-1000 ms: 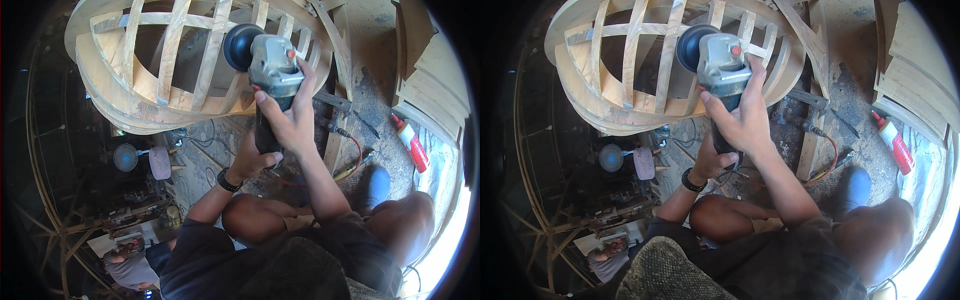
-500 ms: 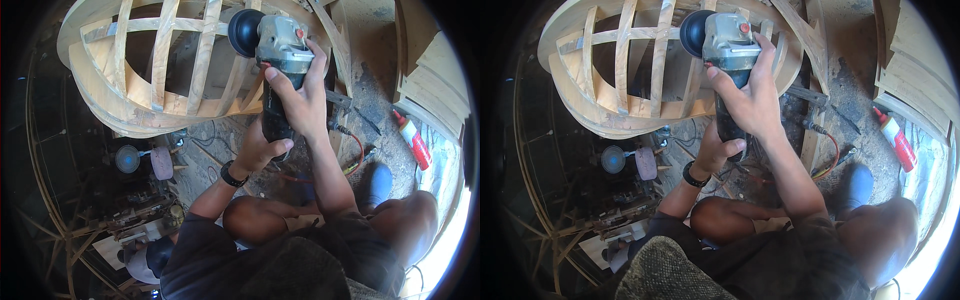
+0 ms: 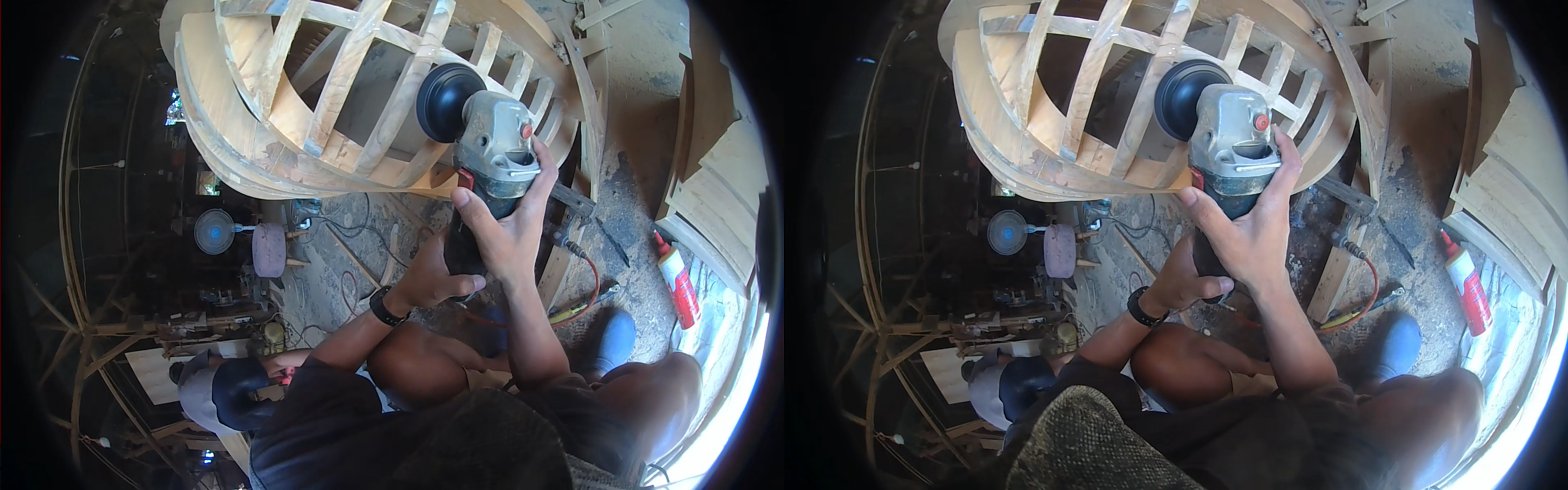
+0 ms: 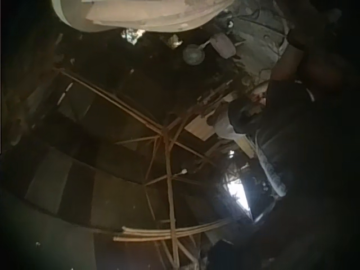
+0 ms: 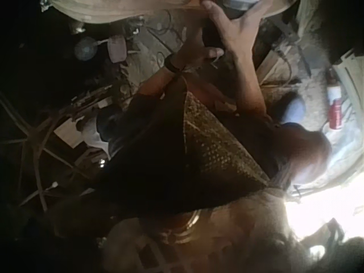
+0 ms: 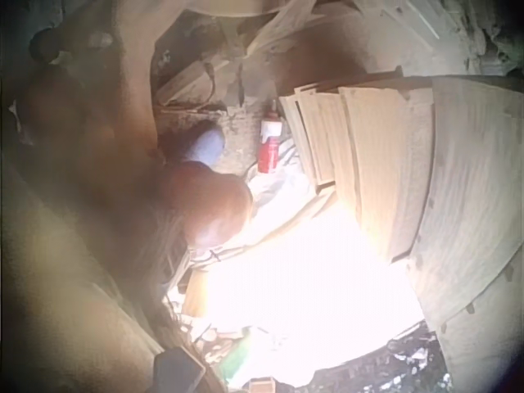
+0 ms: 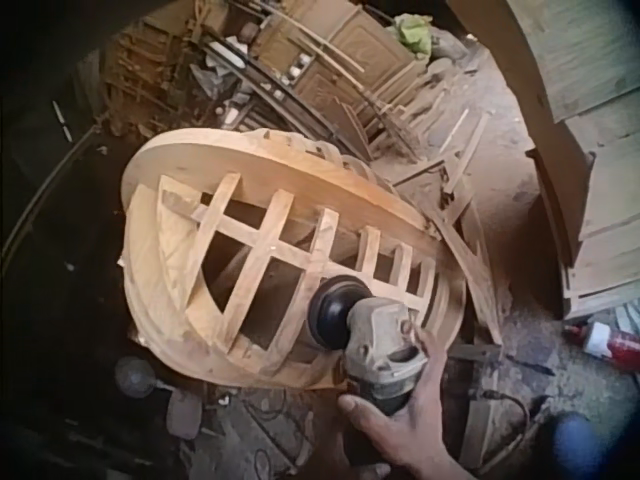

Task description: The person applies adhesive to a small wooden block and attaches it to a wooden frame, followed by securing a piece of wood using a pneumatic nailer, and then uses a handheld angle grinder to sand the edges of the structure.

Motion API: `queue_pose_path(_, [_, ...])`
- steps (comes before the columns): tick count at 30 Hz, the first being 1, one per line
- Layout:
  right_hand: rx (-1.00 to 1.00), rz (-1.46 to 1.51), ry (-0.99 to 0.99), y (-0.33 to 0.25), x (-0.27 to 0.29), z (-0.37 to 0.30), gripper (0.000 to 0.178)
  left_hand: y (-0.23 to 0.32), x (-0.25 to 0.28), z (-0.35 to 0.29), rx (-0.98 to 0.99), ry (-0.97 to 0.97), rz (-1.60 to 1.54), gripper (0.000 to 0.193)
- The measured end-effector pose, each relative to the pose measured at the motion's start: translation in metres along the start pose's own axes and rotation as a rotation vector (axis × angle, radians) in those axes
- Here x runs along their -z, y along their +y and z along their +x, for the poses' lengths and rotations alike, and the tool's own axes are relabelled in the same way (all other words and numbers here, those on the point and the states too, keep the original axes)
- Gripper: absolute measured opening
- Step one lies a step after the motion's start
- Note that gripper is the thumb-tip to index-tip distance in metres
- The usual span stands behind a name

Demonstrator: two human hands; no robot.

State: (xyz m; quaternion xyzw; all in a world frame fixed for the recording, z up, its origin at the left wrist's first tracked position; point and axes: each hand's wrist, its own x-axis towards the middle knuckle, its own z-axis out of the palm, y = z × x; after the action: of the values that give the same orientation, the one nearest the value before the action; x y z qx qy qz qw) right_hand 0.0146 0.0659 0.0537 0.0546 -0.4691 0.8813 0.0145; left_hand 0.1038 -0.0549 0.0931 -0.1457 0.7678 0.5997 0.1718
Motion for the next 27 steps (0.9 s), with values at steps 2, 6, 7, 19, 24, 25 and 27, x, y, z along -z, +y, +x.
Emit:
queue_pose_path(2, [-0.019,-0.034,0.000,-0.016,-0.001,0.004,0.102,0.009,0.000,0.000,-0.006,-0.012,0.017,0.100])
queue_pose_path(6, [-0.033,-0.054,0.033,-0.031,-0.006,0.004,0.102,0.017,-0.003,-0.003,-0.064,-0.023,0.039,0.096])
queue_pose_path(7, [-0.042,-0.049,0.041,-0.032,-0.007,0.003,0.101,0.018,-0.004,-0.004,-0.068,-0.031,0.044,0.095])
queue_pose_path(19, [0.032,0.040,-0.152,-0.035,-0.029,-0.026,0.111,0.002,0.009,-0.037,-0.263,0.086,-0.031,0.079])
queue_pose_path(24, [0.134,0.045,-0.484,-0.048,-0.062,-0.045,0.142,-0.007,0.007,-0.048,-0.535,0.654,0.180,0.072])
queue_pose_path(25, [0.087,0.229,-0.537,-0.040,-0.067,-0.052,0.144,-0.015,0.020,-0.064,-0.505,0.602,0.050,0.075])
queue_pose_path(27, [0.093,0.198,-0.520,-0.025,-0.067,-0.062,0.136,-0.033,0.045,-0.101,-0.431,0.529,-0.209,0.082])
